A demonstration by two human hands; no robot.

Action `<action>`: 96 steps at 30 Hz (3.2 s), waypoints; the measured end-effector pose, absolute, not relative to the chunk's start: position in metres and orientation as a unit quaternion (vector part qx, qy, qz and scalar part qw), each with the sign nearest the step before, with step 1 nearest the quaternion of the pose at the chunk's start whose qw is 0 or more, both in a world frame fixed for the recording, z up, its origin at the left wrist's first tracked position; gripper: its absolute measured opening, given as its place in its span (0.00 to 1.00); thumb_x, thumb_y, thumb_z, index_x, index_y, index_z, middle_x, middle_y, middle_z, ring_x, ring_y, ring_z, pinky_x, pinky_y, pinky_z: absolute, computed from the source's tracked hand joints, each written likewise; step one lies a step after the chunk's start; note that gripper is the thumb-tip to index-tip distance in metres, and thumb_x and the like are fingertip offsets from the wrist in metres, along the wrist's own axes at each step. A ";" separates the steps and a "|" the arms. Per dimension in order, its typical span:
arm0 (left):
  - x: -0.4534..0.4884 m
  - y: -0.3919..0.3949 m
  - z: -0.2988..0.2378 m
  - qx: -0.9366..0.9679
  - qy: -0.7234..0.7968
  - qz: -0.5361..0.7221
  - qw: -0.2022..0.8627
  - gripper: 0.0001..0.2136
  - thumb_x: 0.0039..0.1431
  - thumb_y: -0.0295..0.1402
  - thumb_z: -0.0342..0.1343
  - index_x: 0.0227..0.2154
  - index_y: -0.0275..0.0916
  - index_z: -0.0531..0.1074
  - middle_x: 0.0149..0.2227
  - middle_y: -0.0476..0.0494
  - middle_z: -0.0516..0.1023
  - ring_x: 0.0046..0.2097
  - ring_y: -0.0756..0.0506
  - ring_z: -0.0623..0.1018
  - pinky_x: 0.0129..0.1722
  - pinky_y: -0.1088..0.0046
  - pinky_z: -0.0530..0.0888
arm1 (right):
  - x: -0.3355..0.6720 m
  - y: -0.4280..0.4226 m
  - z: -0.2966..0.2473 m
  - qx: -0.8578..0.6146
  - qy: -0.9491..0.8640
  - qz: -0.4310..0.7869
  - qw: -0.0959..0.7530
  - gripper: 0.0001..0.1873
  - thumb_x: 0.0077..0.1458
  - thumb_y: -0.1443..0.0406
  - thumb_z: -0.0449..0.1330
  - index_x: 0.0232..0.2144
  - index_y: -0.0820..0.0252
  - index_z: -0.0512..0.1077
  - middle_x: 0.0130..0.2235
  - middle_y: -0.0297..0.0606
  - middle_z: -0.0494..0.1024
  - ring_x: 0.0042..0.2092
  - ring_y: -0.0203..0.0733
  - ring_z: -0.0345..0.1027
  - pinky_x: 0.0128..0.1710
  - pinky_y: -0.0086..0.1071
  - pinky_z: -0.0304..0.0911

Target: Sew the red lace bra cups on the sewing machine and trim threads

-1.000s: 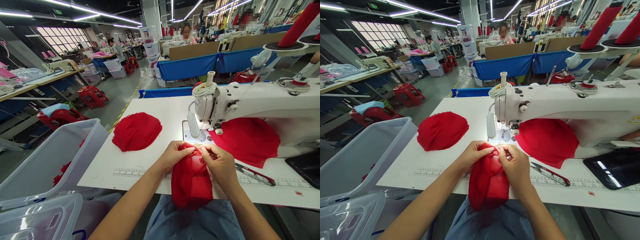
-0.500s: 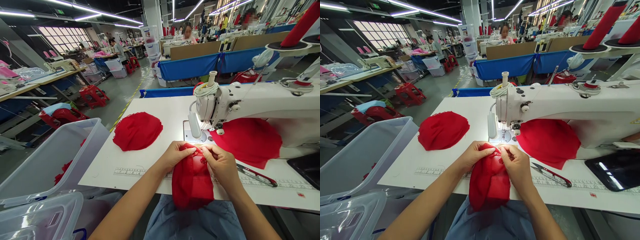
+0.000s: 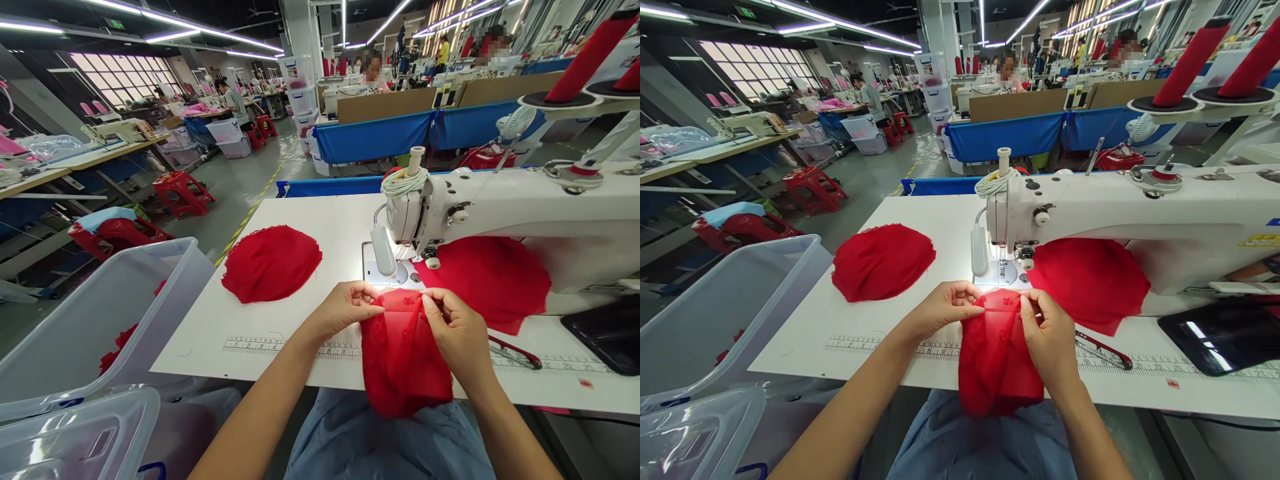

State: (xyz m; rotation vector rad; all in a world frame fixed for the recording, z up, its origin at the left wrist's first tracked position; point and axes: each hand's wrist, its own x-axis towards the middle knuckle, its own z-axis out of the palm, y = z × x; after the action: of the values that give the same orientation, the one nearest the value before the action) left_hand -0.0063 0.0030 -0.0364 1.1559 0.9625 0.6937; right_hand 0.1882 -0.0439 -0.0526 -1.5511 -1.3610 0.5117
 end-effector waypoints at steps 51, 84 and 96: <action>0.017 -0.027 -0.026 0.368 0.362 0.381 0.767 0.20 0.43 0.36 0.71 0.39 0.33 0.78 0.33 0.40 0.81 0.33 0.47 0.78 0.37 0.73 0.72 | 0.168 -0.074 -0.057 -0.632 -0.602 0.199 0.446 0.16 0.55 0.54 0.56 0.41 0.57 0.71 0.23 0.32 0.74 0.22 0.40 0.66 0.23 0.34 0.61; 0.026 -0.029 -0.031 0.365 0.380 0.348 0.775 0.22 0.38 0.42 0.72 0.35 0.32 0.79 0.30 0.42 0.79 0.31 0.49 0.74 0.33 0.71 0.73 | 0.184 -0.061 -0.053 -0.579 -0.628 0.040 0.518 0.11 0.61 0.61 0.54 0.29 0.56 0.73 0.37 0.41 0.78 0.37 0.43 0.72 0.35 0.33 0.65; -0.018 -0.055 -0.019 0.364 0.526 0.464 0.612 0.38 0.49 0.44 0.66 0.60 0.42 0.57 0.33 0.46 0.81 0.33 0.45 0.79 0.35 0.73 0.74 | 0.180 -0.101 -0.074 -0.490 -0.819 0.027 0.297 0.13 0.50 0.74 0.55 0.38 0.57 0.69 0.38 0.37 0.77 0.31 0.39 0.72 0.26 0.28 0.58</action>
State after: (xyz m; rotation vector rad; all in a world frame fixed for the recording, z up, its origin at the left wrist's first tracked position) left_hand -0.0183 -0.0549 -0.0194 0.8401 1.2144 1.0715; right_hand 0.1804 -0.1011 -0.0744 -1.3019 -2.1779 0.0730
